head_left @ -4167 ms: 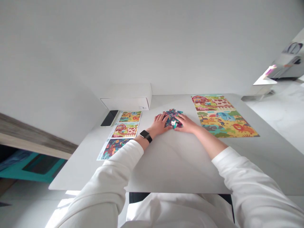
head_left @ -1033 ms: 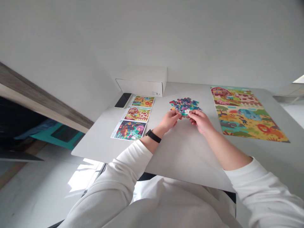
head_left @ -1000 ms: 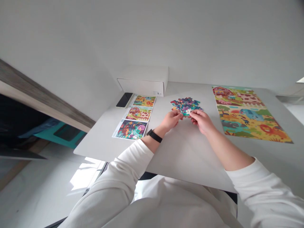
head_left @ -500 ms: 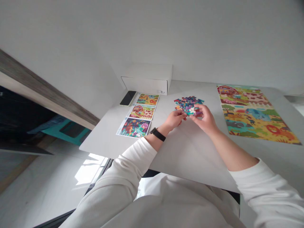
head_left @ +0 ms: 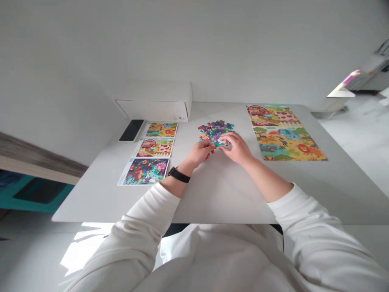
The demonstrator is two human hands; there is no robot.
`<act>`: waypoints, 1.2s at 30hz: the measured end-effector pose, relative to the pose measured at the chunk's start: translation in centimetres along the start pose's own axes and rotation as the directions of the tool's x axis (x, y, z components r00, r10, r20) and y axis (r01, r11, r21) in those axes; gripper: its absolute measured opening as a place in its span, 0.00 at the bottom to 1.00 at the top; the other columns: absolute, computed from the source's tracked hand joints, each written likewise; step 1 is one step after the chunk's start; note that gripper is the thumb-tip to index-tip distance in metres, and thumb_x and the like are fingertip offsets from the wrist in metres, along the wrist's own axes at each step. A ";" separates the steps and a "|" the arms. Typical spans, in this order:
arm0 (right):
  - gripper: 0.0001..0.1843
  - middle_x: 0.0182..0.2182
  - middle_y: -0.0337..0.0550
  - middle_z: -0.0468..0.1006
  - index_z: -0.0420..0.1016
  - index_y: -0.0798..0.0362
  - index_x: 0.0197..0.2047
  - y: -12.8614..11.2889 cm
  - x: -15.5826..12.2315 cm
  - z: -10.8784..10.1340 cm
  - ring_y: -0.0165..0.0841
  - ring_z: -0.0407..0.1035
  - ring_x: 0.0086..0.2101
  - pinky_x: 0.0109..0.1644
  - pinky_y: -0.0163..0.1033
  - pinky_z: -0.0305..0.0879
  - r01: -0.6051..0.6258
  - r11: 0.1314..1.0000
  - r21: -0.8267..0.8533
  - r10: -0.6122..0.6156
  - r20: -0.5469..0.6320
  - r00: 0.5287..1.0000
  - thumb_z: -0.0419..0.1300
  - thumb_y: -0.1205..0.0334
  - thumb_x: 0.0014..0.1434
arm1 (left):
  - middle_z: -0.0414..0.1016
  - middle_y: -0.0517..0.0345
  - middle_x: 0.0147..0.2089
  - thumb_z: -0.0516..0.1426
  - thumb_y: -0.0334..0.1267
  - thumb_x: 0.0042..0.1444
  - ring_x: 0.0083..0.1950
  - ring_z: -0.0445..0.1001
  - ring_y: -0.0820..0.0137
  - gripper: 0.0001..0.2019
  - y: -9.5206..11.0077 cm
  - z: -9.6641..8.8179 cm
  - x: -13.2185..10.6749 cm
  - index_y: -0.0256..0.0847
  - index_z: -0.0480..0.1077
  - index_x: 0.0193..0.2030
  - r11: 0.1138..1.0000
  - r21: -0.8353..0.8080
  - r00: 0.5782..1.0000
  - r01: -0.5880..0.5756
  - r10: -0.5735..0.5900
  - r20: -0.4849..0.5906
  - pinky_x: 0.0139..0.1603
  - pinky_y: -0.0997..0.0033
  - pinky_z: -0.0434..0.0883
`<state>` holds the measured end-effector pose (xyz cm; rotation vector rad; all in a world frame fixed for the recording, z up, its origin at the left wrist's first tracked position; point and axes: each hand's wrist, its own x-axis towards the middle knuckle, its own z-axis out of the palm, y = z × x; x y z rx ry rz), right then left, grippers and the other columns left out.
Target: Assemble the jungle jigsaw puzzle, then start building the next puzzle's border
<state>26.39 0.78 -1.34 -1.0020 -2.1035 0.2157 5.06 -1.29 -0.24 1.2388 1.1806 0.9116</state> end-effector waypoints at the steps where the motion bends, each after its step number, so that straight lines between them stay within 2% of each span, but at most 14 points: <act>1: 0.13 0.54 0.50 0.83 0.80 0.46 0.52 0.0 0.0 -0.1 0.48 0.77 0.57 0.64 0.53 0.72 -0.007 1.000 0.004 0.007 0.010 1.000 0.70 0.63 0.64 | 0.71 0.64 0.26 0.64 0.41 0.61 0.20 0.61 0.79 0.09 -0.1 0.0 0.1 0.39 0.72 0.33 1.000 0.009 1.000 -0.003 0.003 0.007 0.20 0.77 0.55; 4: 0.13 0.52 0.49 0.84 0.81 0.47 0.52 0.2 -0.3 -0.8 0.46 0.78 0.52 0.60 0.50 0.74 -0.019 1.000 0.023 0.017 0.058 0.998 0.70 0.62 0.64 | 0.74 0.62 0.29 0.63 0.44 0.61 0.20 0.62 0.79 0.10 -0.6 -0.1 0.3 0.38 0.75 0.36 0.997 0.077 0.998 -0.020 0.016 0.059 0.19 0.77 0.55; 7: 0.12 0.51 0.48 0.84 0.82 0.46 0.51 0.3 -1.1 -2.1 0.45 0.78 0.51 0.60 0.50 0.73 -0.050 0.998 0.037 0.045 0.127 0.991 0.71 0.61 0.64 | 0.74 0.60 0.29 0.60 0.52 0.64 0.21 0.63 0.79 0.18 -0.8 -0.2 0.4 0.38 0.76 0.35 0.986 0.156 0.994 -0.061 0.045 0.103 0.20 0.77 0.55; 10: 0.11 0.50 0.47 0.85 0.82 0.47 0.50 0.2 -2.8 -3.7 0.44 0.79 0.50 0.59 0.49 0.72 -0.070 0.994 0.082 0.050 0.219 0.974 0.72 0.58 0.64 | 0.74 0.59 0.28 0.57 0.59 0.66 0.21 0.63 0.78 0.24 -0.9 -0.3 0.5 0.39 0.75 0.33 0.979 0.182 0.993 -0.089 0.074 0.088 0.20 0.77 0.57; 15: 0.11 0.46 0.45 0.85 0.83 0.47 0.48 -0.8 -6.5 -5.4 0.42 0.79 0.48 0.56 0.46 0.72 -0.033 0.987 0.156 -0.035 0.418 0.908 0.73 0.55 0.64 | 0.73 0.60 0.28 0.55 0.59 0.67 0.20 0.63 0.78 0.24 -1.0 -0.4 0.6 0.39 0.74 0.34 0.977 0.202 0.997 -0.067 0.061 0.036 0.20 0.78 0.57; 19: 0.11 0.44 0.45 0.85 0.83 0.47 0.46 -1.6 -7.8 -6.0 0.42 0.77 0.46 0.54 0.46 0.71 0.045 0.992 0.117 -0.094 0.459 0.883 0.75 0.57 0.62 | 0.74 0.59 0.30 0.55 0.59 0.67 0.21 0.64 0.77 0.23 -1.2 -0.5 0.6 0.40 0.75 0.36 0.973 0.216 0.996 -0.076 0.065 0.055 0.19 0.77 0.58; 22: 0.12 0.45 0.45 0.84 0.84 0.46 0.46 -1.9 -7.9 -6.2 0.42 0.77 0.47 0.56 0.47 0.71 0.071 0.991 0.115 -0.117 0.469 0.875 0.77 0.58 0.60 | 0.75 0.58 0.31 0.55 0.58 0.67 0.22 0.64 0.76 0.22 -1.5 -0.8 0.8 0.40 0.76 0.37 0.955 0.269 0.992 -0.126 0.120 0.036 0.21 0.75 0.59; 26: 0.13 0.46 0.46 0.83 0.85 0.47 0.46 -2.1 -7.8 -5.9 0.42 0.77 0.47 0.57 0.47 0.71 0.073 0.990 0.117 -0.120 0.474 0.872 0.77 0.59 0.59 | 0.78 0.58 0.31 0.55 0.51 0.67 0.27 0.69 0.73 0.17 -2.0 -1.5 1.3 0.40 0.75 0.36 0.866 0.444 0.965 -0.231 0.263 -0.011 0.29 0.73 0.64; 30: 0.10 0.43 0.45 0.82 0.86 0.46 0.45 -2.6 -8.1 -5.7 0.42 0.77 0.45 0.54 0.47 0.72 0.076 0.991 0.106 -0.120 0.508 0.853 0.76 0.59 0.60 | 0.81 0.56 0.35 0.56 0.44 0.68 0.36 0.75 0.68 0.13 -1.9 -2.0 1.3 0.41 0.76 0.37 0.754 0.596 0.920 -0.275 0.386 -0.064 0.41 0.70 0.71; 33: 0.13 0.45 0.45 0.82 0.86 0.44 0.48 -2.4 -8.0 -5.8 0.42 0.77 0.46 0.55 0.48 0.73 0.054 0.991 0.122 -0.108 0.501 0.859 0.76 0.54 0.61 | 0.83 0.50 0.47 0.59 0.38 0.65 0.52 0.78 0.61 0.08 -1.8 -2.3 1.3 0.41 0.79 0.46 0.617 0.708 0.854 -0.342 0.519 -0.040 0.61 0.61 0.73; 35: 0.14 0.49 0.46 0.82 0.85 0.42 0.51 -1.5 -7.5 -5.8 0.44 0.77 0.50 0.60 0.50 0.73 0.026 0.995 0.097 -0.067 0.438 0.896 0.74 0.51 0.63 | 0.79 0.44 0.60 0.63 0.39 0.64 0.65 0.74 0.55 0.15 -2.1 -2.7 1.7 0.41 0.78 0.57 0.529 0.771 0.818 -0.354 0.574 -0.018 0.73 0.53 0.67; 36: 0.14 0.51 0.47 0.81 0.84 0.42 0.53 -0.7 -7.0 -5.8 0.45 0.77 0.53 0.62 0.52 0.73 0.008 0.998 0.063 -0.032 0.389 0.921 0.72 0.52 0.65 | 0.75 0.41 0.65 0.65 0.40 0.62 0.70 0.70 0.52 0.21 -2.3 -2.8 2.0 0.42 0.76 0.62 0.502 0.794 0.815 -0.343 0.579 -0.014 0.76 0.50 0.65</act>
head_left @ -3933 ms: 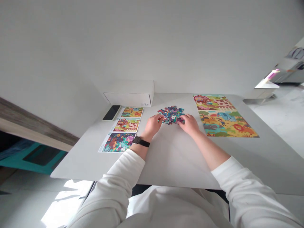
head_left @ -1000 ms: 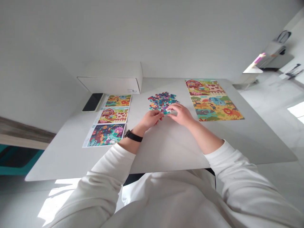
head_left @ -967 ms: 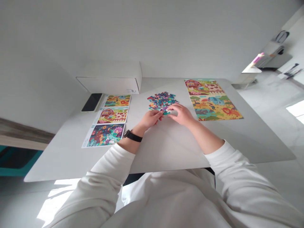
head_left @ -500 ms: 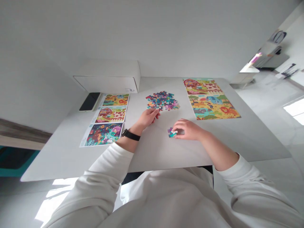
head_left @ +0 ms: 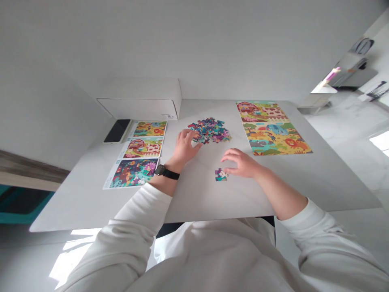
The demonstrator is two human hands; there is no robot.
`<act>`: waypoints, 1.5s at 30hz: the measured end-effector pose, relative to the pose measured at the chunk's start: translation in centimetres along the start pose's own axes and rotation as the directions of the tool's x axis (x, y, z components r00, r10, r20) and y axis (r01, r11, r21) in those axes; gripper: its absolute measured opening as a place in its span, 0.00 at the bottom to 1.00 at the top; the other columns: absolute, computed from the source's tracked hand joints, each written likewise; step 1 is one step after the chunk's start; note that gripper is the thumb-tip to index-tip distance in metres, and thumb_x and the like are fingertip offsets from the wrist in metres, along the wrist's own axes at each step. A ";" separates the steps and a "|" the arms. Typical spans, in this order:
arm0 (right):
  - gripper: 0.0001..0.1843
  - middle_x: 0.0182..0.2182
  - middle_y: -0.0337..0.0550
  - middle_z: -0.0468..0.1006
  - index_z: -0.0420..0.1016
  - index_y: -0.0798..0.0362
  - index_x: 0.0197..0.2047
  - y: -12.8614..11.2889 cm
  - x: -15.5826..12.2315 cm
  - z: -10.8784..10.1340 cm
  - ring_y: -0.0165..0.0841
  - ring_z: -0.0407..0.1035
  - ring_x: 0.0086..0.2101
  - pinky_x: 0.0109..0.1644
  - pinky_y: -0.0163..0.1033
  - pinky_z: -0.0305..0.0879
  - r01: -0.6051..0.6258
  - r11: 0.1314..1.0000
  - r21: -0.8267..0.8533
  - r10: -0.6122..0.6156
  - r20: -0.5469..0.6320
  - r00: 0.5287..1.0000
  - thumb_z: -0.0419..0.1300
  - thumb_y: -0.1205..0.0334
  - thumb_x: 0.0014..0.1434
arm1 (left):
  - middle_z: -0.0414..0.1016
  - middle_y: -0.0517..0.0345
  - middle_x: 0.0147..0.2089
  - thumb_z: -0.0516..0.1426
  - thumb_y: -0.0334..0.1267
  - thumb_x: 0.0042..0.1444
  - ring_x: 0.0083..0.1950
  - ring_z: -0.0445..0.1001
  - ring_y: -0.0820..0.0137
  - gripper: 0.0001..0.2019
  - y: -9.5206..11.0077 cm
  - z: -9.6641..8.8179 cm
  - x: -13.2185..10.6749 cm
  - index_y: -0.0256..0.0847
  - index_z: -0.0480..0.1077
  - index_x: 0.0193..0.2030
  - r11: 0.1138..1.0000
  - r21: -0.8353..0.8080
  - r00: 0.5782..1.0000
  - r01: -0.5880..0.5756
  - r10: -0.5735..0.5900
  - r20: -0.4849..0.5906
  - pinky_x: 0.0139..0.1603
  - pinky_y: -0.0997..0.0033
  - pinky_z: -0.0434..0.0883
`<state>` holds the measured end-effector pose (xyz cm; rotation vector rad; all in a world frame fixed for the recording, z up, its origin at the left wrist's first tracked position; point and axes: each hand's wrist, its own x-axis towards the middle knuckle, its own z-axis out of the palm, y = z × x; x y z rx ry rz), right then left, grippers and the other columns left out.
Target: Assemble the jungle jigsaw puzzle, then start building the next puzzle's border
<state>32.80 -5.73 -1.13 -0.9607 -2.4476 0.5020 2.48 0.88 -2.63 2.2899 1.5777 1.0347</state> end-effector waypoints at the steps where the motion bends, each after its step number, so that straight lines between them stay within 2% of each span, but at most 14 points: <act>1: 0.14 0.53 0.48 0.81 0.83 0.41 0.55 0.9 0.5 -0.2 0.46 0.76 0.55 0.65 0.54 0.71 -0.041 0.999 -0.036 0.039 -0.061 0.997 0.71 0.53 0.66 | 0.70 0.39 0.70 0.67 0.42 0.61 0.74 0.66 0.49 0.27 -0.4 0.2 0.2 0.42 0.73 0.67 1.000 0.028 1.000 0.005 -0.005 0.009 0.78 0.47 0.63; 3: 0.18 0.56 0.51 0.79 0.82 0.42 0.59 2.8 1.9 -0.4 0.50 0.73 0.59 0.69 0.58 0.69 -0.144 0.982 -0.126 0.123 -0.158 0.980 0.71 0.56 0.66 | 0.61 0.38 0.76 0.69 0.44 0.59 0.78 0.61 0.45 0.35 -1.2 0.8 0.6 0.43 0.69 0.73 0.998 0.060 0.998 0.018 -0.021 0.051 0.79 0.42 0.61; 5: 0.24 0.58 0.54 0.78 0.81 0.44 0.63 4.7 3.5 -0.3 0.53 0.73 0.60 0.68 0.60 0.69 -0.258 0.945 -0.201 0.220 -0.192 0.957 0.72 0.57 0.64 | 0.57 0.37 0.79 0.69 0.45 0.59 0.80 0.57 0.44 0.37 -1.8 1.3 1.1 0.44 0.67 0.75 0.997 0.078 0.994 0.008 -0.016 0.111 0.80 0.41 0.60; 8: 0.30 0.59 0.56 0.77 0.80 0.43 0.65 6.3 6.0 0.2 0.55 0.75 0.57 0.64 0.59 0.73 -0.395 0.880 -0.264 0.355 -0.185 0.916 0.76 0.53 0.61 | 0.52 0.35 0.82 0.67 0.49 0.63 0.84 0.49 0.42 0.38 -1.8 2.0 1.9 0.43 0.65 0.78 0.992 0.125 0.982 -0.022 -0.002 0.189 0.82 0.39 0.56; 11: 0.31 0.60 0.56 0.76 0.80 0.41 0.66 7.0 8.0 0.8 0.52 0.78 0.54 0.60 0.55 0.75 -0.455 0.847 -0.274 0.426 -0.160 0.890 0.76 0.47 0.62 | 0.45 0.36 0.86 0.62 0.53 0.69 0.86 0.41 0.37 0.39 -1.2 2.6 2.6 0.46 0.59 0.82 0.978 0.205 0.967 -0.027 -0.027 0.253 0.80 0.28 0.53; 14: 0.29 0.59 0.56 0.76 0.81 0.41 0.65 7.6 9.2 1.1 0.50 0.80 0.51 0.58 0.52 0.76 -0.474 0.838 -0.271 0.449 -0.150 0.881 0.74 0.46 0.63 | 0.44 0.40 0.87 0.56 0.52 0.74 0.86 0.42 0.35 0.35 -1.0 3.3 3.3 0.50 0.57 0.83 0.963 0.260 0.948 -0.066 -0.021 0.319 0.79 0.23 0.50; 20: 0.26 0.56 0.53 0.78 0.84 0.40 0.61 9.3 10.4 1.5 0.47 0.81 0.48 0.57 0.51 0.77 -0.449 0.865 -0.223 0.411 -0.197 0.890 0.77 0.47 0.61 | 0.45 0.40 0.87 0.53 0.51 0.75 0.86 0.47 0.38 0.33 -2.1 4.0 4.9 0.46 0.59 0.83 0.964 0.237 0.943 -0.118 0.034 0.332 0.82 0.34 0.51; 25: 0.24 0.56 0.54 0.78 0.85 0.42 0.61 9.7 11.5 1.9 0.50 0.80 0.52 0.59 0.53 0.77 -0.464 0.858 -0.220 0.416 -0.232 0.879 0.75 0.51 0.63 | 0.46 0.40 0.87 0.53 0.52 0.75 0.86 0.47 0.38 0.34 -3.1 4.3 6.3 0.46 0.59 0.83 0.972 0.214 0.947 -0.101 0.029 0.319 0.82 0.35 0.53; 31: 0.20 0.54 0.54 0.79 0.85 0.45 0.59 9.8 12.0 2.0 0.48 0.79 0.54 0.62 0.53 0.75 -0.434 0.878 -0.204 0.377 -0.264 0.888 0.74 0.55 0.65 | 0.47 0.39 0.86 0.54 0.49 0.74 0.86 0.48 0.44 0.34 -3.7 4.5 7.4 0.44 0.58 0.83 0.973 0.203 0.947 -0.106 0.037 0.318 0.83 0.37 0.51; 33: 0.18 0.54 0.53 0.80 0.86 0.46 0.58 9.9 11.9 2.0 0.48 0.79 0.54 0.62 0.52 0.75 -0.426 0.882 -0.201 0.365 -0.281 0.887 0.73 0.56 0.66 | 0.47 0.39 0.86 0.55 0.49 0.74 0.86 0.47 0.42 0.35 -3.3 4.2 7.5 0.45 0.57 0.83 0.975 0.209 0.950 -0.070 0.001 0.313 0.83 0.34 0.49; 36: 0.15 0.52 0.52 0.81 0.86 0.47 0.56 10.1 11.7 1.9 0.47 0.79 0.52 0.60 0.51 0.76 -0.396 0.894 -0.208 0.321 -0.318 0.892 0.71 0.57 0.67 | 0.50 0.39 0.86 0.55 0.49 0.74 0.86 0.47 0.39 0.34 -1.9 3.0 7.6 0.44 0.59 0.82 0.983 0.185 0.970 -0.013 -0.032 0.239 0.82 0.31 0.49; 40: 0.15 0.54 0.53 0.84 0.86 0.48 0.56 10.5 11.8 1.9 0.49 0.76 0.54 0.64 0.56 0.71 -0.308 0.918 -0.248 0.238 -0.273 0.932 0.67 0.58 0.68 | 0.68 0.38 0.77 0.56 0.46 0.73 0.81 0.60 0.49 0.24 1.1 -0.1 7.4 0.40 0.73 0.71 0.994 0.028 0.984 -0.109 0.103 0.146 0.81 0.45 0.57; 42: 0.14 0.56 0.52 0.84 0.86 0.48 0.55 10.4 11.9 2.0 0.50 0.74 0.58 0.68 0.57 0.67 -0.268 0.926 -0.264 0.212 -0.222 0.952 0.64 0.60 0.69 | 0.76 0.42 0.69 0.58 0.45 0.72 0.74 0.70 0.53 0.19 2.9 -1.9 6.4 0.40 0.77 0.64 0.983 -0.082 0.967 -0.165 0.178 0.183 0.77 0.52 0.64; 45: 0.13 0.56 0.50 0.85 0.87 0.48 0.51 10.0 12.0 2.2 0.49 0.73 0.59 0.68 0.57 0.65 -0.249 0.933 -0.260 0.197 -0.208 0.958 0.61 0.63 0.70 | 0.83 0.49 0.58 0.62 0.44 0.68 0.61 0.79 0.57 0.14 5.2 -3.9 3.3 0.44 0.79 0.57 0.969 -0.193 0.917 -0.153 0.212 0.339 0.67 0.58 0.72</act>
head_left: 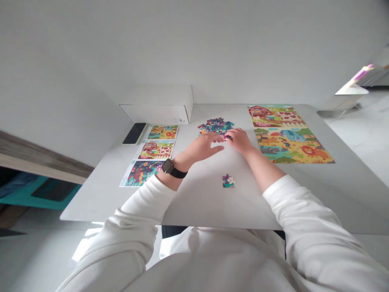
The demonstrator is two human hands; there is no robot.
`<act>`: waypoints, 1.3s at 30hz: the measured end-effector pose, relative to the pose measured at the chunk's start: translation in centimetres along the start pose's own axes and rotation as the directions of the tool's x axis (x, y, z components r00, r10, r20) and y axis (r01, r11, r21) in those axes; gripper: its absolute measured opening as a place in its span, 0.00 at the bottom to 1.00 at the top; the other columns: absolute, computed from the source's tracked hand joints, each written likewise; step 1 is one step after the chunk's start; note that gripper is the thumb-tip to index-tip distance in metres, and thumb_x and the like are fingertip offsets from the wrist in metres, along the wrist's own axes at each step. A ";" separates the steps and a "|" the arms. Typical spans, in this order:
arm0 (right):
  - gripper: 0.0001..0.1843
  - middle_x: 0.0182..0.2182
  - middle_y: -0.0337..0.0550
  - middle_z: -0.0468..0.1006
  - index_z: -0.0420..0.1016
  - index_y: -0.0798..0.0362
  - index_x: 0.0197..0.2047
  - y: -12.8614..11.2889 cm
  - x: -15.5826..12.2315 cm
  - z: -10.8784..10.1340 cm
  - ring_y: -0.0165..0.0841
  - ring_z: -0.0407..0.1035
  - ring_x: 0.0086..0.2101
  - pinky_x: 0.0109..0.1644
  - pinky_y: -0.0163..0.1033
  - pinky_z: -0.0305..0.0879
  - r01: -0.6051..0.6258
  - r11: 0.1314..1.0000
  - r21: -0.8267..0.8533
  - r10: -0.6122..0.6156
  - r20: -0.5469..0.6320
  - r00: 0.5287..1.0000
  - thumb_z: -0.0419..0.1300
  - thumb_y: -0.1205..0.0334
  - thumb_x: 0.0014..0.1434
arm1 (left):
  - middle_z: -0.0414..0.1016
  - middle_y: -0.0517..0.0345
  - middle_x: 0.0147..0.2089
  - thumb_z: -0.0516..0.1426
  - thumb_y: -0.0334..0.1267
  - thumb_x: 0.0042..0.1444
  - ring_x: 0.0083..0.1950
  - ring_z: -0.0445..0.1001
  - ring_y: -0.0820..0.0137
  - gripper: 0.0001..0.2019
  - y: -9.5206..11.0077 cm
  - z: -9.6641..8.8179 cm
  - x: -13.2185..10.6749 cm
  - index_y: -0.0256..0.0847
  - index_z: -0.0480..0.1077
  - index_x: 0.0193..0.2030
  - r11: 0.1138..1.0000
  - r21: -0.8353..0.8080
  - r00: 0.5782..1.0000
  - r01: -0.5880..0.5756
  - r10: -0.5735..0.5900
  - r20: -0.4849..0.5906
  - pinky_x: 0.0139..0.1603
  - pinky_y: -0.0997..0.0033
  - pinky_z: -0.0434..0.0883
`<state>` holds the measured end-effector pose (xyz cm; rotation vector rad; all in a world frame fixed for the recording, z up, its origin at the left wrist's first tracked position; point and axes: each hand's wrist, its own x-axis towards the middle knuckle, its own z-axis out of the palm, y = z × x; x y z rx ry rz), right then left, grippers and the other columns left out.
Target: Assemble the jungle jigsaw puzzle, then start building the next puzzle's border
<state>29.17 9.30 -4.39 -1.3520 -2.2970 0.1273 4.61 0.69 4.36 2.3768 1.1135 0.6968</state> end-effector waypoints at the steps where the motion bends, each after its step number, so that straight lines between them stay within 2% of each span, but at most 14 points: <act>1: 0.13 0.55 0.49 0.86 0.87 0.48 0.50 -0.2 0.0 0.0 0.49 0.74 0.58 0.67 0.57 0.66 -0.001 1.000 0.006 0.001 -0.010 1.000 0.60 0.63 0.70 | 0.83 0.51 0.56 0.64 0.44 0.66 0.57 0.80 0.58 0.14 0.8 0.3 -1.2 0.44 0.79 0.56 1.000 -0.021 0.998 0.012 -0.011 0.056 0.63 0.59 0.74; 4: 0.11 0.53 0.50 0.86 0.86 0.48 0.50 -0.5 -0.2 0.0 0.50 0.74 0.55 0.65 0.57 0.67 -0.016 1.000 0.014 0.017 -0.040 0.999 0.63 0.64 0.68 | 0.83 0.51 0.53 0.67 0.47 0.64 0.52 0.81 0.58 0.16 2.5 2.1 -4.4 0.46 0.79 0.56 1.000 -0.019 0.990 0.020 -0.017 0.142 0.59 0.59 0.75; 6: 0.13 0.53 0.52 0.86 0.85 0.49 0.53 -0.6 -0.4 -0.1 0.52 0.74 0.55 0.65 0.58 0.68 -0.035 0.999 0.014 0.036 -0.056 0.998 0.65 0.65 0.66 | 0.82 0.49 0.54 0.69 0.51 0.62 0.55 0.80 0.56 0.21 2.9 3.8 -5.9 0.44 0.78 0.57 1.000 0.024 0.986 -0.017 0.013 0.167 0.60 0.58 0.74; 9: 0.20 0.56 0.54 0.85 0.83 0.52 0.59 -0.5 -0.5 -0.4 0.53 0.74 0.57 0.66 0.58 0.69 -0.065 0.998 0.024 0.066 -0.065 0.996 0.67 0.67 0.63 | 0.79 0.45 0.59 0.71 0.55 0.58 0.59 0.78 0.51 0.28 2.9 5.8 -7.0 0.44 0.76 0.61 0.986 0.152 0.976 -0.070 0.035 0.216 0.62 0.53 0.73; 11: 0.24 0.56 0.55 0.85 0.81 0.52 0.62 -0.4 -0.6 -0.7 0.53 0.74 0.57 0.66 0.58 0.69 -0.079 0.996 0.037 0.081 -0.062 0.995 0.67 0.67 0.62 | 0.78 0.45 0.60 0.71 0.54 0.59 0.59 0.77 0.51 0.26 2.9 6.6 -7.0 0.44 0.77 0.59 0.976 0.199 0.970 -0.091 0.042 0.239 0.62 0.52 0.74; 14: 0.27 0.55 0.55 0.85 0.79 0.52 0.64 -0.4 -0.7 -1.0 0.53 0.75 0.56 0.66 0.58 0.70 -0.075 0.995 0.063 0.080 -0.072 0.994 0.69 0.66 0.62 | 0.77 0.46 0.58 0.70 0.52 0.59 0.57 0.76 0.53 0.22 2.7 6.9 -6.9 0.45 0.78 0.55 0.976 0.189 0.969 -0.108 0.061 0.239 0.61 0.53 0.74; 20: 0.26 0.55 0.53 0.84 0.79 0.49 0.63 -1.0 -1.0 -1.4 0.50 0.76 0.56 0.66 0.56 0.71 0.012 0.990 0.139 0.009 -0.153 0.988 0.69 0.66 0.62 | 0.77 0.46 0.58 0.72 0.52 0.57 0.58 0.76 0.52 0.23 2.7 7.1 -7.1 0.44 0.78 0.54 0.986 0.123 0.972 -0.115 0.087 0.217 0.63 0.51 0.73; 23: 0.24 0.56 0.52 0.83 0.79 0.47 0.62 -1.6 -1.6 -1.9 0.49 0.77 0.55 0.65 0.56 0.73 0.084 0.979 0.185 -0.038 -0.242 0.969 0.69 0.64 0.63 | 0.78 0.45 0.57 0.73 0.52 0.56 0.58 0.77 0.52 0.23 2.3 7.1 -6.9 0.43 0.78 0.53 0.994 -0.025 0.980 -0.108 0.110 0.165 0.64 0.52 0.73; 25: 0.23 0.56 0.52 0.83 0.78 0.46 0.62 -2.3 -2.5 -2.6 0.49 0.78 0.54 0.63 0.56 0.76 0.138 0.968 0.212 -0.066 -0.314 0.947 0.70 0.62 0.64 | 0.79 0.47 0.54 0.70 0.53 0.60 0.53 0.78 0.58 0.21 1.6 6.8 -6.6 0.42 0.77 0.51 0.977 -0.211 0.997 -0.025 0.041 0.072 0.59 0.57 0.75; 26: 0.23 0.56 0.52 0.83 0.78 0.46 0.63 -2.7 -3.0 -2.9 0.49 0.79 0.52 0.62 0.56 0.77 0.162 0.961 0.224 -0.078 -0.342 0.937 0.70 0.61 0.65 | 0.80 0.48 0.52 0.68 0.54 0.62 0.48 0.79 0.62 0.20 1.2 6.6 -6.3 0.41 0.77 0.51 0.947 -0.319 0.999 0.045 -0.042 0.017 0.53 0.60 0.76; 28: 0.23 0.56 0.52 0.82 0.78 0.45 0.64 -3.9 -4.4 -3.7 0.47 0.80 0.48 0.57 0.55 0.80 0.201 0.948 0.246 -0.102 -0.364 0.926 0.69 0.60 0.66 | 0.80 0.52 0.45 0.64 0.56 0.65 0.39 0.76 0.69 0.20 0.5 6.1 -5.8 0.41 0.74 0.50 0.820 -0.541 0.965 0.189 -0.258 -0.054 0.41 0.68 0.75; 30: 0.24 0.56 0.51 0.82 0.77 0.44 0.64 -5.0 -5.7 -4.2 0.45 0.81 0.45 0.52 0.54 0.82 0.236 0.935 0.265 -0.135 -0.348 0.928 0.69 0.59 0.67 | 0.79 0.56 0.41 0.65 0.58 0.64 0.33 0.74 0.73 0.22 0.0 5.6 -5.5 0.41 0.73 0.49 0.641 -0.721 0.911 0.264 -0.411 -0.032 0.32 0.73 0.72; 33: 0.23 0.57 0.50 0.83 0.77 0.42 0.65 -6.4 -7.2 -4.4 0.46 0.81 0.48 0.51 0.53 0.83 0.276 0.922 0.273 -0.184 -0.318 0.930 0.69 0.58 0.68 | 0.78 0.57 0.39 0.67 0.58 0.62 0.28 0.71 0.77 0.22 0.0 5.1 -5.3 0.40 0.72 0.43 0.442 -0.846 0.873 0.299 -0.485 0.055 0.24 0.77 0.66; 39: 0.29 0.59 0.50 0.82 0.72 0.40 0.70 -6.6 -7.6 -3.0 0.45 0.82 0.49 0.50 0.51 0.84 0.307 0.904 0.299 -0.217 -0.298 0.930 0.69 0.59 0.68 | 0.75 0.61 0.30 0.66 0.47 0.66 0.22 0.66 0.80 0.14 0.9 5.1 -5.2 0.39 0.72 0.35 0.378 -0.868 0.847 0.323 -0.525 0.087 0.20 0.78 0.62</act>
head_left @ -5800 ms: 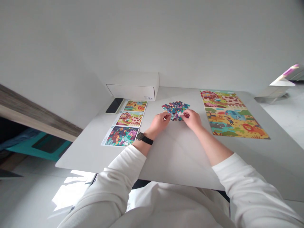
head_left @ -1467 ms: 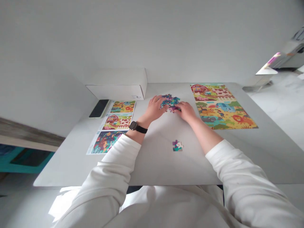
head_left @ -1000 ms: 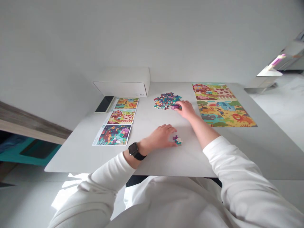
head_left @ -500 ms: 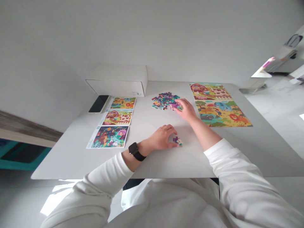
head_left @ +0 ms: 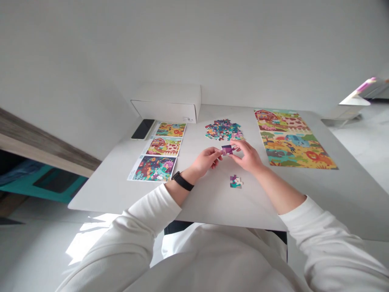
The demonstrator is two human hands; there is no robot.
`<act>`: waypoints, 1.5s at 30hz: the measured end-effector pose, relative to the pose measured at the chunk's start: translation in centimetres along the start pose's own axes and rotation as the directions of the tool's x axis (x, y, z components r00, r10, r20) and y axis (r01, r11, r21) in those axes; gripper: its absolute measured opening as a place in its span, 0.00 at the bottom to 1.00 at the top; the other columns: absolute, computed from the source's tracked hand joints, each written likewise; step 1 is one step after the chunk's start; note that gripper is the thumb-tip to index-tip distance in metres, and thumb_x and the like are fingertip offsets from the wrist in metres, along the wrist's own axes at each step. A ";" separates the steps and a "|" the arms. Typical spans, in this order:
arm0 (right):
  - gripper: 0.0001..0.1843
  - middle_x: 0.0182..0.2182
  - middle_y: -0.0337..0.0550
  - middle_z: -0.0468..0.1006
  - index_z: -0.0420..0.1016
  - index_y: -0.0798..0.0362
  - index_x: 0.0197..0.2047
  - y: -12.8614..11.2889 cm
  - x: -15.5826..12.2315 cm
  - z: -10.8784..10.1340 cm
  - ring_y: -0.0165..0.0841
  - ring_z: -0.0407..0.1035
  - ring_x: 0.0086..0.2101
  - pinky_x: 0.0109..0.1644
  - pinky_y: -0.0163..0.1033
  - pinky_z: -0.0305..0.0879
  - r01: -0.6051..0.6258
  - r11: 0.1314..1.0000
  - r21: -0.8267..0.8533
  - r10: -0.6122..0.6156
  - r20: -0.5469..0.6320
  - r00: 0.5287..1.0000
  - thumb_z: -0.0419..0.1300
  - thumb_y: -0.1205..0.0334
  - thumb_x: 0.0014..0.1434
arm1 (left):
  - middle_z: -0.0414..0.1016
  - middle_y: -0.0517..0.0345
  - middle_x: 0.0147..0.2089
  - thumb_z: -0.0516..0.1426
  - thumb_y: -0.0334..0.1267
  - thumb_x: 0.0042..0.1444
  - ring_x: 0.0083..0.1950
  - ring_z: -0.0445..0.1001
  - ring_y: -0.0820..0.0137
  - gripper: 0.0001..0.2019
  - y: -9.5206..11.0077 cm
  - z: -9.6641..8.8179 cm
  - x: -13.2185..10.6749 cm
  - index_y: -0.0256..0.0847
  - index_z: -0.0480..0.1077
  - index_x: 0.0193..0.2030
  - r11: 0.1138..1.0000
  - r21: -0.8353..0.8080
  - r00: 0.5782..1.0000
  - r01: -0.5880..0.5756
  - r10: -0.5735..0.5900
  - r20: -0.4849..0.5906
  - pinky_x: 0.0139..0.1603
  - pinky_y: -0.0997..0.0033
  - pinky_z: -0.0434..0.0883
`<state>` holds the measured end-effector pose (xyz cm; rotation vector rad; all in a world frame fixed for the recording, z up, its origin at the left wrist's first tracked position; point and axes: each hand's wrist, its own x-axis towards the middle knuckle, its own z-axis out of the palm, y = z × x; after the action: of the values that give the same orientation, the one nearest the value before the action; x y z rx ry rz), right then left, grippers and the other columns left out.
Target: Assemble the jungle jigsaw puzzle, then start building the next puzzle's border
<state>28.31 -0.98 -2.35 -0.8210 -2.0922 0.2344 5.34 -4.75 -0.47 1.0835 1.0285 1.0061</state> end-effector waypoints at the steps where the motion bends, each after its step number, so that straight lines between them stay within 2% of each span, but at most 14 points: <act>1: 0.32 0.61 0.51 0.81 0.70 0.40 0.72 0.2 0.0 0.1 0.44 0.82 0.48 0.49 0.51 0.85 -0.008 1.000 0.014 0.008 0.004 1.000 0.70 0.58 0.67 | 0.74 0.62 0.29 0.65 0.45 0.66 0.21 0.65 0.80 0.14 0.1 0.0 0.0 0.39 0.71 0.35 1.000 0.002 1.000 0.005 -0.005 -0.012 0.20 0.78 0.61; 4: 0.35 0.62 0.52 0.80 0.68 0.41 0.74 0.4 -0.1 0.2 0.43 0.82 0.47 0.48 0.49 0.85 -0.032 0.998 0.053 0.031 0.018 0.999 0.70 0.57 0.67 | 0.73 0.64 0.27 0.65 0.42 0.67 0.20 0.65 0.80 0.12 0.2 0.0 0.1 0.39 0.71 0.34 1.000 0.006 0.998 -0.001 0.002 -0.058 0.19 0.78 0.61; 9: 0.18 0.53 0.49 0.85 0.79 0.44 0.62 0.4 0.0 0.1 0.41 0.83 0.45 0.49 0.48 0.84 -0.072 0.995 0.073 0.071 0.017 0.997 0.65 0.58 0.71 | 0.73 0.65 0.27 0.66 0.44 0.65 0.20 0.65 0.81 0.14 0.2 -0.2 0.2 0.40 0.71 0.34 1.000 0.017 0.997 -0.018 0.019 -0.079 0.19 0.79 0.61; 12: 0.14 0.47 0.47 0.87 0.82 0.45 0.58 0.6 0.0 0.2 0.40 0.83 0.42 0.48 0.47 0.84 -0.096 0.994 0.058 0.095 0.013 0.995 0.64 0.57 0.71 | 0.73 0.65 0.27 0.66 0.43 0.66 0.20 0.65 0.80 0.13 0.0 -0.2 0.2 0.40 0.71 0.35 1.000 0.022 0.996 -0.019 0.021 -0.084 0.19 0.79 0.61; 18: 0.13 0.42 0.45 0.87 0.83 0.45 0.55 0.8 -0.1 0.4 0.40 0.82 0.39 0.48 0.47 0.82 -0.140 0.990 0.026 0.140 0.020 0.990 0.67 0.58 0.68 | 0.74 0.64 0.29 0.66 0.45 0.65 0.21 0.66 0.80 0.13 -0.4 -0.2 0.5 0.40 0.71 0.35 1.000 0.020 0.996 0.005 -0.003 -0.088 0.19 0.80 0.61; 25: 0.13 0.42 0.45 0.87 0.82 0.46 0.55 0.6 -0.2 0.3 0.40 0.82 0.39 0.49 0.46 0.81 -0.152 0.988 0.009 0.151 0.015 0.988 0.66 0.59 0.69 | 0.75 0.63 0.30 0.64 0.42 0.67 0.22 0.68 0.79 0.11 -0.7 -0.4 0.7 0.40 0.71 0.36 1.000 0.009 0.997 0.001 -0.001 -0.079 0.19 0.80 0.63; 34: 0.12 0.40 0.43 0.87 0.82 0.45 0.55 0.3 -0.1 0.2 0.40 0.82 0.38 0.49 0.46 0.81 -0.160 0.987 0.018 0.160 0.012 0.987 0.65 0.58 0.69 | 0.76 0.63 0.31 0.65 0.43 0.67 0.22 0.69 0.79 0.12 -0.9 -0.5 0.8 0.41 0.71 0.37 1.000 0.006 0.997 0.003 -0.003 -0.073 0.20 0.79 0.64; 40: 0.13 0.41 0.44 0.87 0.81 0.45 0.56 0.5 -0.1 0.3 0.40 0.82 0.39 0.48 0.47 0.83 -0.157 0.987 0.027 0.156 0.022 0.987 0.65 0.57 0.70 | 0.76 0.63 0.31 0.66 0.45 0.67 0.22 0.68 0.80 0.13 -0.9 -0.4 0.8 0.40 0.72 0.37 1.000 0.005 0.997 0.000 0.000 -0.079 0.21 0.81 0.65; 45: 0.23 0.59 0.51 0.82 0.77 0.44 0.64 0.3 -0.1 0.3 0.44 0.82 0.49 0.48 0.50 0.85 -0.111 0.992 0.062 0.111 0.003 0.994 0.65 0.59 0.68 | 0.74 0.63 0.29 0.64 0.39 0.69 0.22 0.68 0.79 0.10 -0.8 -0.2 0.8 0.40 0.71 0.37 1.000 0.021 0.996 0.008 -0.006 -0.091 0.19 0.81 0.64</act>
<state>28.25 -0.74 -2.73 -0.9007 -2.0314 0.3570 5.38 -4.06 -1.35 1.0590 1.1181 1.0484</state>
